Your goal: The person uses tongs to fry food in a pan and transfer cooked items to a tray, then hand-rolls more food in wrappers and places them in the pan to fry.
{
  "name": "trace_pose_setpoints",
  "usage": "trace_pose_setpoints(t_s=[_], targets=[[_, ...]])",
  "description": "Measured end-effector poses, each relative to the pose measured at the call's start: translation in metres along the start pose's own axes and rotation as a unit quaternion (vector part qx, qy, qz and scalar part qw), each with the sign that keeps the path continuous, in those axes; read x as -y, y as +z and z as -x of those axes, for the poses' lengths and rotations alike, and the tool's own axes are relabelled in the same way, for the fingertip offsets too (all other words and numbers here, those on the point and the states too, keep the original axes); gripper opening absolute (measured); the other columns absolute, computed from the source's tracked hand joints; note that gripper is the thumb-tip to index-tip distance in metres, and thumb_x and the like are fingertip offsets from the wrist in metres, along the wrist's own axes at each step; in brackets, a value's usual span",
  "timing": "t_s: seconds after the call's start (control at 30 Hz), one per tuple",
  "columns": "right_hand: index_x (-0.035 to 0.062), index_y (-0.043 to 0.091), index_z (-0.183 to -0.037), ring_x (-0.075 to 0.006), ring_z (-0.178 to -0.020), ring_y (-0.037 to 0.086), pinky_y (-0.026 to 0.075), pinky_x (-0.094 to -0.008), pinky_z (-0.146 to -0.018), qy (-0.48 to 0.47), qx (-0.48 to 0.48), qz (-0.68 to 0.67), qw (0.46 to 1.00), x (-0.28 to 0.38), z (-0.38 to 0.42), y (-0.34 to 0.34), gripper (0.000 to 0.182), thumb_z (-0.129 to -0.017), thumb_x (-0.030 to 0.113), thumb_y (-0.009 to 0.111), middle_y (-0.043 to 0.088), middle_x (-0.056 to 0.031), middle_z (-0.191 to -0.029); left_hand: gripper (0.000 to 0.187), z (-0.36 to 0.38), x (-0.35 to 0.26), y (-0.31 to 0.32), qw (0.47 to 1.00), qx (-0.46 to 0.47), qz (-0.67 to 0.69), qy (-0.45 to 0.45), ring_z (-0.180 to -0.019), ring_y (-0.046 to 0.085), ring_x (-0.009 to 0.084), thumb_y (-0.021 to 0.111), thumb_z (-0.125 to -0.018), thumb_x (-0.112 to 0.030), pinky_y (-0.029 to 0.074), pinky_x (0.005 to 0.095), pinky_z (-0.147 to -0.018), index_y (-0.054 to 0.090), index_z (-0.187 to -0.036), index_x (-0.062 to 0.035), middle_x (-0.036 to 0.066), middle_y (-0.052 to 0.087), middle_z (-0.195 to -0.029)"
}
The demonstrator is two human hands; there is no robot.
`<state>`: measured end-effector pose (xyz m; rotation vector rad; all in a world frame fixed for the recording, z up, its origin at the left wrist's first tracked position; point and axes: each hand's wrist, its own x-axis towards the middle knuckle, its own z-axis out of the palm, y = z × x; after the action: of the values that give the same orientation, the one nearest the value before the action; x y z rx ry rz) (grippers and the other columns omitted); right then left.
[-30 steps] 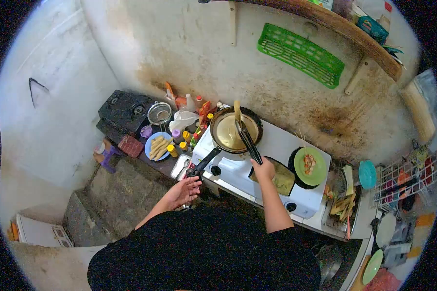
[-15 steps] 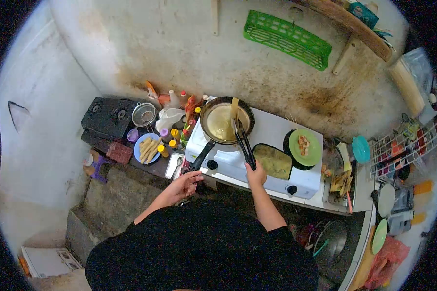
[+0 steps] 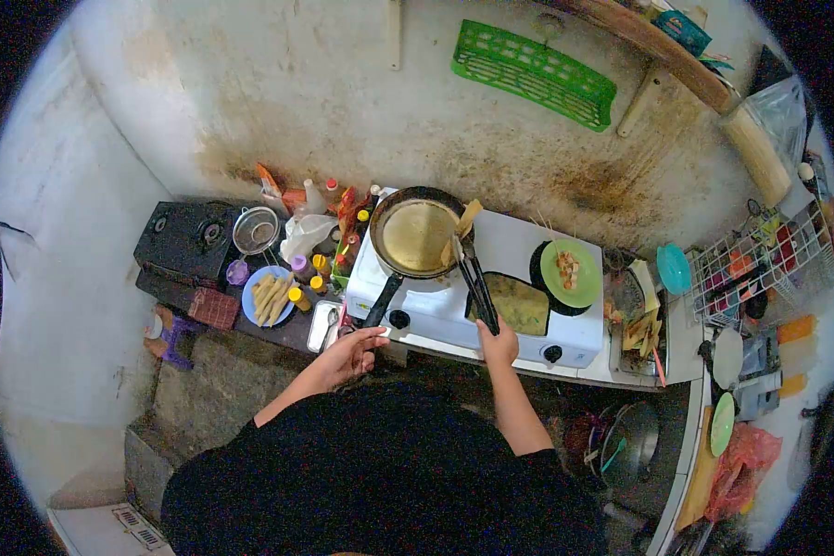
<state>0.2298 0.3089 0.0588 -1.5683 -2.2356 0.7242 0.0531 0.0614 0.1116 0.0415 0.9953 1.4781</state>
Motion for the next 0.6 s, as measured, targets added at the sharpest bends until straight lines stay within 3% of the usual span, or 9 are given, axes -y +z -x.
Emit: trace_pose_setpoints(t_s=[0.3,0.6], targets=[[0.0104,0.058,-0.105,-0.0303,-0.076,0.058,0.045,-0.0379,-0.064,-0.053,-0.008,0.001,0.999,-0.021,-0.005,-0.008,0.055,-0.064,0.047,0.064,0.062,-0.0142,-0.081,0.032,-0.003,-0.008,-0.006,1.000,0.001,0.008,-0.006,-0.050,0.037,0.0074,0.041,-0.088,-0.024,0.034,0.0219,-0.048,0.046,-0.116,-0.0091,0.001,0.052,-0.094],[0.0063,0.057,-0.106,-0.0284,-0.079,0.059,0.045,-0.0357,-0.067,-0.022,0.015,0.010,1.000,0.010,-0.001,-0.031,0.058,-0.064,0.045,0.066,0.061,-0.0153,-0.085,0.034,-0.005,-0.009,-0.009,1.000,0.008,-0.014,0.002,-0.053,0.038,0.0074,0.037,-0.089,-0.025,0.035,0.0204,-0.050,0.043,-0.118,-0.0081,0.001,0.051,-0.098]])
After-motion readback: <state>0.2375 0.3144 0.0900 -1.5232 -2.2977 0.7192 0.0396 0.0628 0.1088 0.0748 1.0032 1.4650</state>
